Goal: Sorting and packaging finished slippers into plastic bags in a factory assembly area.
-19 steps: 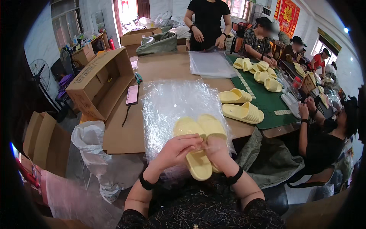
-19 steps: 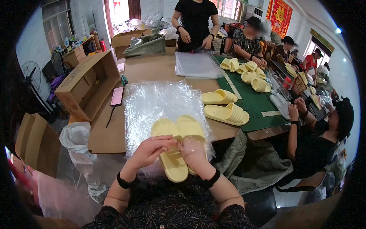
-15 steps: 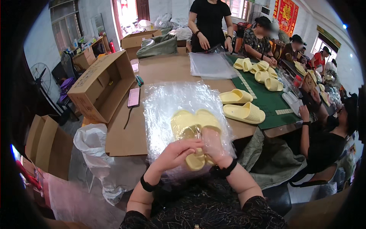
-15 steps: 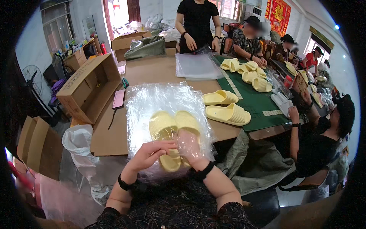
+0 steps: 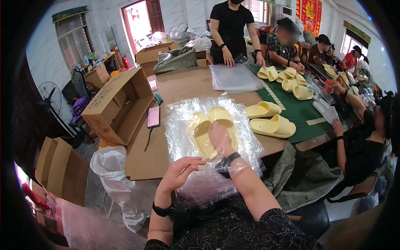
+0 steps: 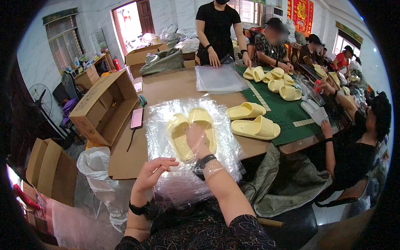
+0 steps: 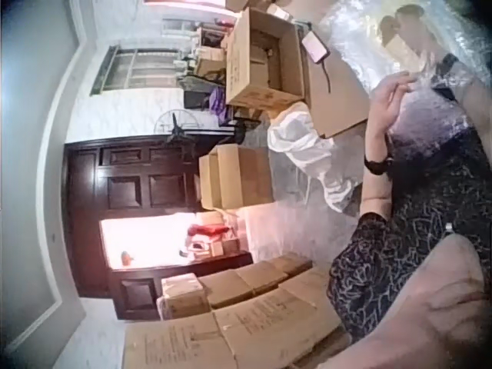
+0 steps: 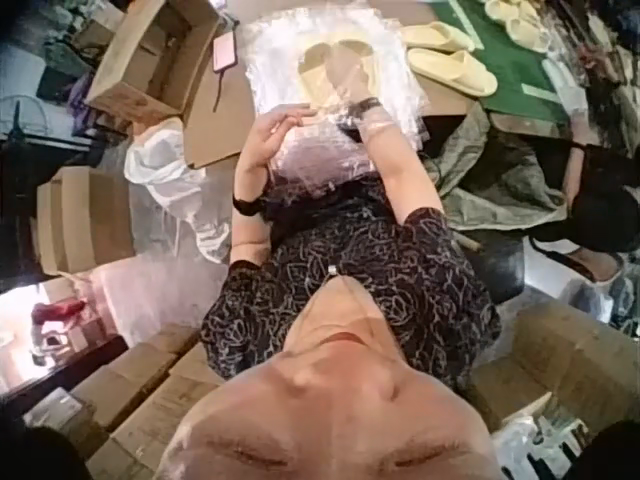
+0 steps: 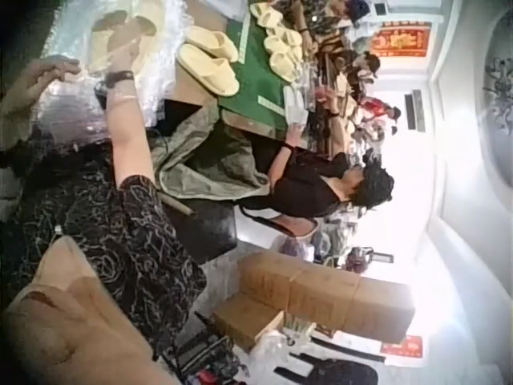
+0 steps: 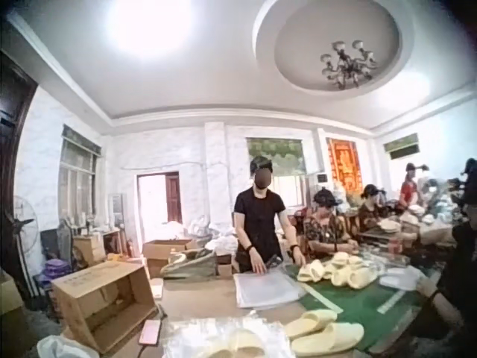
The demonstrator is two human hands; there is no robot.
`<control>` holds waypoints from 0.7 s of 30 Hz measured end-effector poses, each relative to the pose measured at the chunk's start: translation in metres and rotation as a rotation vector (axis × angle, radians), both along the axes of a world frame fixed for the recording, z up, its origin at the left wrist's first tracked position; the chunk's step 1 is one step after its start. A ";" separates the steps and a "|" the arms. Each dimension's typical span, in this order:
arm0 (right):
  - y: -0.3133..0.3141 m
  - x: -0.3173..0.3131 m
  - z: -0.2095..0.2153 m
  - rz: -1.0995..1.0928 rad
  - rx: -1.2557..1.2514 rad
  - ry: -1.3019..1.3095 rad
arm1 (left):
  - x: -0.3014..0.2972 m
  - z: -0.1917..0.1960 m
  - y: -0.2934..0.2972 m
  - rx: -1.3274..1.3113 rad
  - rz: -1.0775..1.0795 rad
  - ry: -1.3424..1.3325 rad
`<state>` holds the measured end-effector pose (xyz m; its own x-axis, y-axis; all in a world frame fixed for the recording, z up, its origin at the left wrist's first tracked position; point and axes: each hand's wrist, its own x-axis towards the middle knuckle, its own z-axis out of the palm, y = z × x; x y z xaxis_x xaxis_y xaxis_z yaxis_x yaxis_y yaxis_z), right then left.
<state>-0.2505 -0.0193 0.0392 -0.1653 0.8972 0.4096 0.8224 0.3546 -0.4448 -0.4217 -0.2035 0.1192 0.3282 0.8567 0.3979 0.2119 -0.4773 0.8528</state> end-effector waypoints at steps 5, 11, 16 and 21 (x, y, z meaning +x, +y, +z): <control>-0.069 0.020 0.014 0.131 0.118 0.174 | -0.016 -0.017 -0.001 -0.094 0.031 -0.183; -0.173 0.112 0.066 0.659 -0.536 0.415 | -0.033 -0.044 0.011 -0.356 0.694 -0.001; -0.186 0.176 0.069 0.217 -0.340 0.842 | -0.022 -0.042 0.011 -0.646 0.574 0.226; -0.144 0.190 0.037 -0.010 -0.333 1.017 | -0.008 -0.049 0.007 -0.626 0.443 0.112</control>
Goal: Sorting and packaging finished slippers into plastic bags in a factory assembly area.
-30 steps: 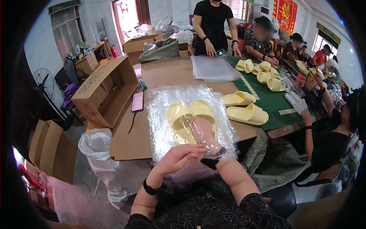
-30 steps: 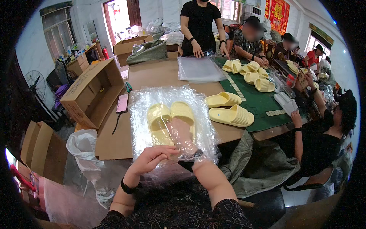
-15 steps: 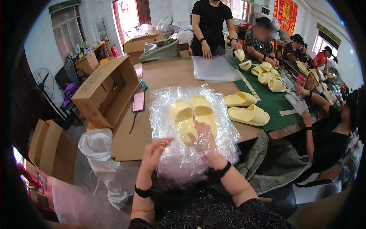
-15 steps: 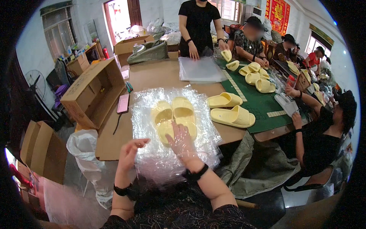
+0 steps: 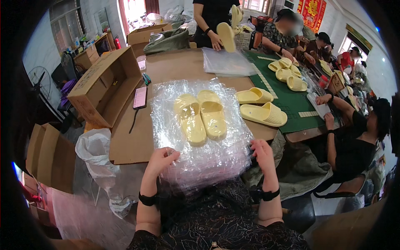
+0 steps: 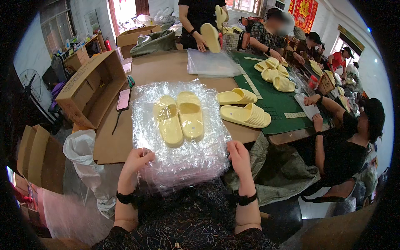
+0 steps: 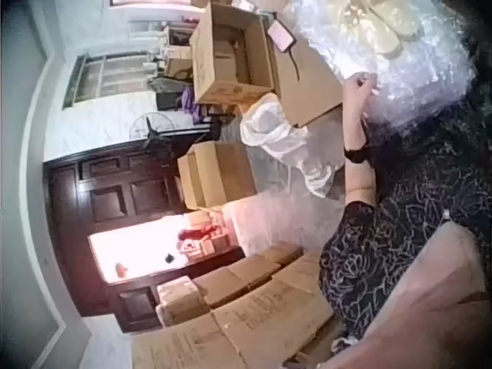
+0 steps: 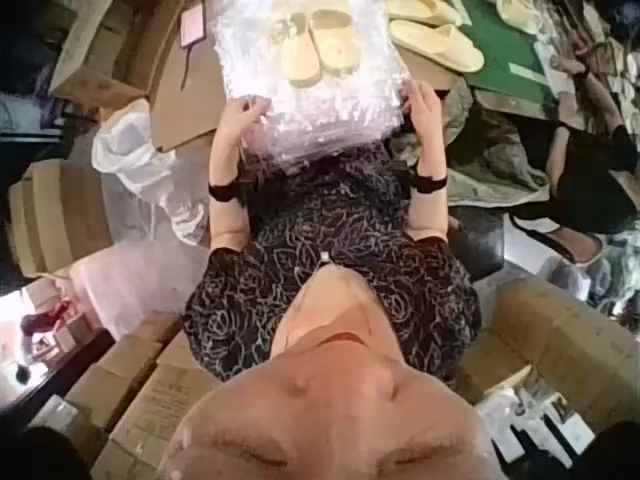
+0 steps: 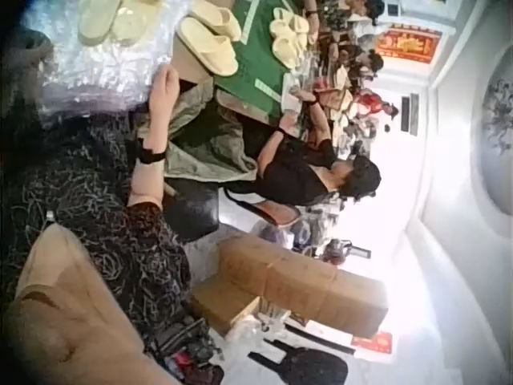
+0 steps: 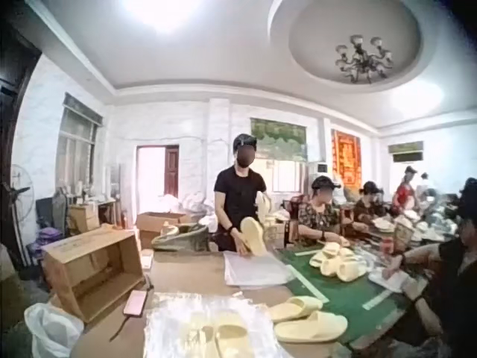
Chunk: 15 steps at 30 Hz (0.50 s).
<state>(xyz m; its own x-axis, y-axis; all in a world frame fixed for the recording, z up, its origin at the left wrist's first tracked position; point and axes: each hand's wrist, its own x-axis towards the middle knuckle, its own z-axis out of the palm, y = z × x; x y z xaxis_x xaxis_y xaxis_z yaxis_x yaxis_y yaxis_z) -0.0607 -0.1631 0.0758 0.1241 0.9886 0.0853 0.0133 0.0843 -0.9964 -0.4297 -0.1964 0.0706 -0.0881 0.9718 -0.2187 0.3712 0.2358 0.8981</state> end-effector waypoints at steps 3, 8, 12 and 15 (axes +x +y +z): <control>0.004 -0.010 -0.001 0.126 -0.232 -0.097 | -0.004 -0.001 -0.002 0.017 0.015 -0.047; 0.007 0.001 -0.023 0.392 -0.199 0.033 | -0.023 -0.006 -0.009 0.056 0.119 -0.216; 0.007 0.004 -0.030 0.442 -0.192 -0.067 | -0.026 -0.012 -0.011 0.119 0.098 -0.169; 0.008 -0.002 -0.023 0.403 -0.214 -0.114 | -0.027 -0.011 -0.015 0.114 0.057 -0.260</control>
